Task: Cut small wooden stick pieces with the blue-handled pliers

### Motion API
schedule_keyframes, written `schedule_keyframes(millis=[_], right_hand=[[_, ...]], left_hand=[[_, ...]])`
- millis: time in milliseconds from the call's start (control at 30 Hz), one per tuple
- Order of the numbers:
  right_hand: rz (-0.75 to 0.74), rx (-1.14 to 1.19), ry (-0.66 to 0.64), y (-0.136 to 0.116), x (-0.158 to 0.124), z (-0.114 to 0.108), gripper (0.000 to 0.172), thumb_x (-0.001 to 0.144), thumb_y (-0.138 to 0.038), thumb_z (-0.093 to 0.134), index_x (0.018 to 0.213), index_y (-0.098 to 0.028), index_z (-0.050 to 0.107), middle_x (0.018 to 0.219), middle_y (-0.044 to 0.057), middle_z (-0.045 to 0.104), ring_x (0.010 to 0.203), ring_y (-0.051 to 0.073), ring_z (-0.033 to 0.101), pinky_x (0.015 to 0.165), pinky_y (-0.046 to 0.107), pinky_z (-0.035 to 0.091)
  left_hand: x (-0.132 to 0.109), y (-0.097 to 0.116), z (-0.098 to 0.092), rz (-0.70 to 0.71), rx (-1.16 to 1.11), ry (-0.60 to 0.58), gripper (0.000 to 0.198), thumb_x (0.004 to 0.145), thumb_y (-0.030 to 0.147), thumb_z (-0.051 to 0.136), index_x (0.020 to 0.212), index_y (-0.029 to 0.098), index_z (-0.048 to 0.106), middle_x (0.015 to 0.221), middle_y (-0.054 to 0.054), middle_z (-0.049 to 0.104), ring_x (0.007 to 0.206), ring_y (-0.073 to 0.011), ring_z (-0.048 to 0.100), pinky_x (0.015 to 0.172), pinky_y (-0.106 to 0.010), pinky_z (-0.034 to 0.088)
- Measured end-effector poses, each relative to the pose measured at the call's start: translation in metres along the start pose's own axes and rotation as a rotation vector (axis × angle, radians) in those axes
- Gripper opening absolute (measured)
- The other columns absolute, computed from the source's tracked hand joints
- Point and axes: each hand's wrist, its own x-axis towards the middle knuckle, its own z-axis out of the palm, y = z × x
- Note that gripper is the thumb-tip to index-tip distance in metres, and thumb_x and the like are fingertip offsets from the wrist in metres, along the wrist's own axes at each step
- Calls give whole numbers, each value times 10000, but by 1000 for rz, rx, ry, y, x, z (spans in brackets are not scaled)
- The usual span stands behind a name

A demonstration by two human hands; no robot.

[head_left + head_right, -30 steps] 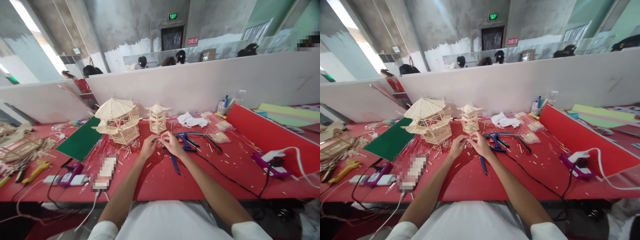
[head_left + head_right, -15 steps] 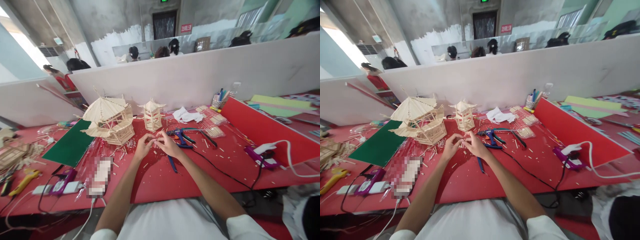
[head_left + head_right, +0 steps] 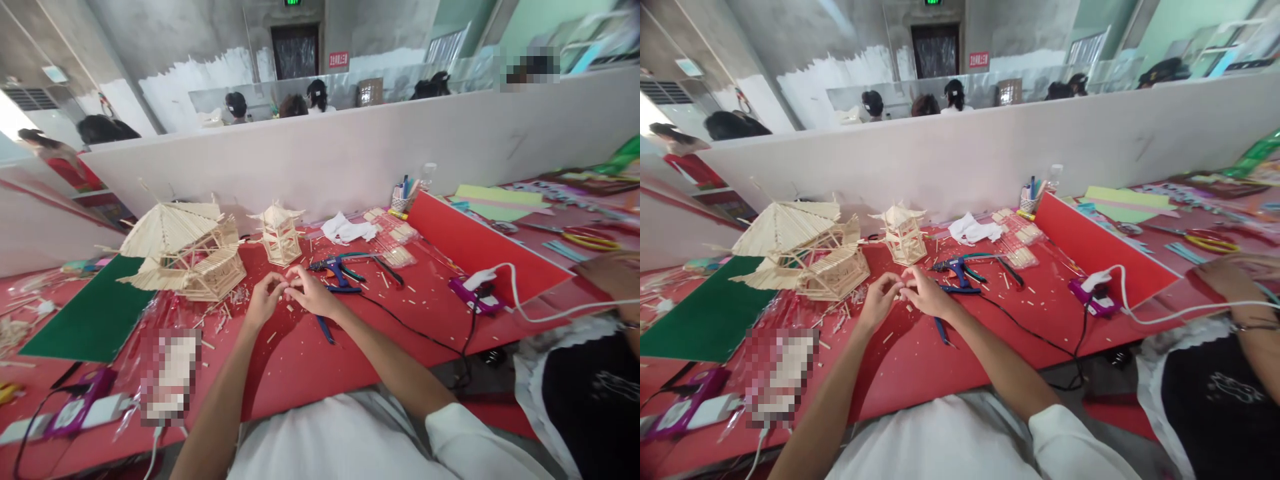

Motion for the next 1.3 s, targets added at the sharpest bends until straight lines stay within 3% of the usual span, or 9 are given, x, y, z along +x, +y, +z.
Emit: schedule_keyframes(millis=[333, 567, 667, 767, 833, 933, 1033, 1200, 1300], right_hand=[[-46, 35, -36, 6, -1, 8, 184, 929, -239, 498, 1082, -236, 395, 699, -61, 625, 624, 147, 648, 698, 300, 480], [40, 322, 97, 27, 11, 7, 251, 888, -345, 566, 1038, -234, 398, 707, -34, 655, 628, 146, 644, 627, 271, 489], [50, 363, 235, 36, 17, -5, 231, 873, -379, 577, 982, -218, 453, 744, -2, 678, 635, 137, 638, 620, 257, 483], [32, 343, 272, 40, 19, -16, 222, 853, -390, 603, 903, -214, 478, 744, 16, 693, 638, 145, 633, 607, 253, 475], [28, 294, 238, 38, 18, -19, 209, 850, -387, 608, 850, -207, 501, 762, 28, 698, 665, 154, 645, 625, 259, 485], [36, 146, 114, 34, 13, -16, 165, 851, -349, 605, 827, -193, 555, 768, 34, 692, 705, 170, 666, 648, 268, 499], [85, 37, 31, 34, 9, -9, 105, 864, -284, 579, 923, -212, 530, 750, 6, 692, 644, 162, 657, 585, 247, 475], [102, -160, -6, 36, 6, -3, 34, 914, -193, 492, 936, -217, 502, 764, -1, 698, 589, 131, 630, 571, 223, 432], [70, -255, -1, 34, 5, -4, 128, 932, -138, 424, 946, -200, 536, 800, 17, 700, 653, 124, 640, 613, 219, 429]], left_hand=[[-3, 1, -9, 16, 130, -267, 228, 993, 388, 383, 882, 196, 435, 744, 12, 551, 686, -133, 547, 683, -261, 449], [-3, -3, -8, 99, 288, -187, 197, 997, 335, 343, 894, 193, 434, 786, 1, 541, 710, -126, 507, 712, -253, 432], [1, -3, -21, 66, 420, -39, 169, 963, 329, 409, 883, 191, 467, 812, -10, 558, 749, -136, 525, 730, -253, 440], [4, -5, -45, -49, 632, 225, 85, 915, 259, 473, 951, 190, 508, 900, -32, 605, 836, -161, 583, 785, -274, 455], [3, -6, -60, -198, 799, 301, 200, 879, 171, 472, 1069, 192, 530, 975, -53, 631, 830, -171, 612, 763, -281, 460], [-1, -4, -74, -332, 1046, 218, 311, 848, 119, 467, 1121, 209, 587, 1124, -98, 640, 954, -213, 635, 809, -304, 466], [-7, 3, -80, -461, 1168, 86, 277, 875, 185, 470, 1097, 225, 631, 1085, -109, 679, 992, -256, 647, 829, -337, 474], [-21, 18, -100, -635, 1241, -25, 287, 889, 231, 447, 1112, 250, 626, 1040, -108, 711, 981, -286, 668, 796, -364, 487], [-31, 18, -111, -700, 1265, -77, 296, 888, 237, 436, 1110, 264, 629, 1098, -110, 703, 1006, -294, 668, 796, -370, 490]])
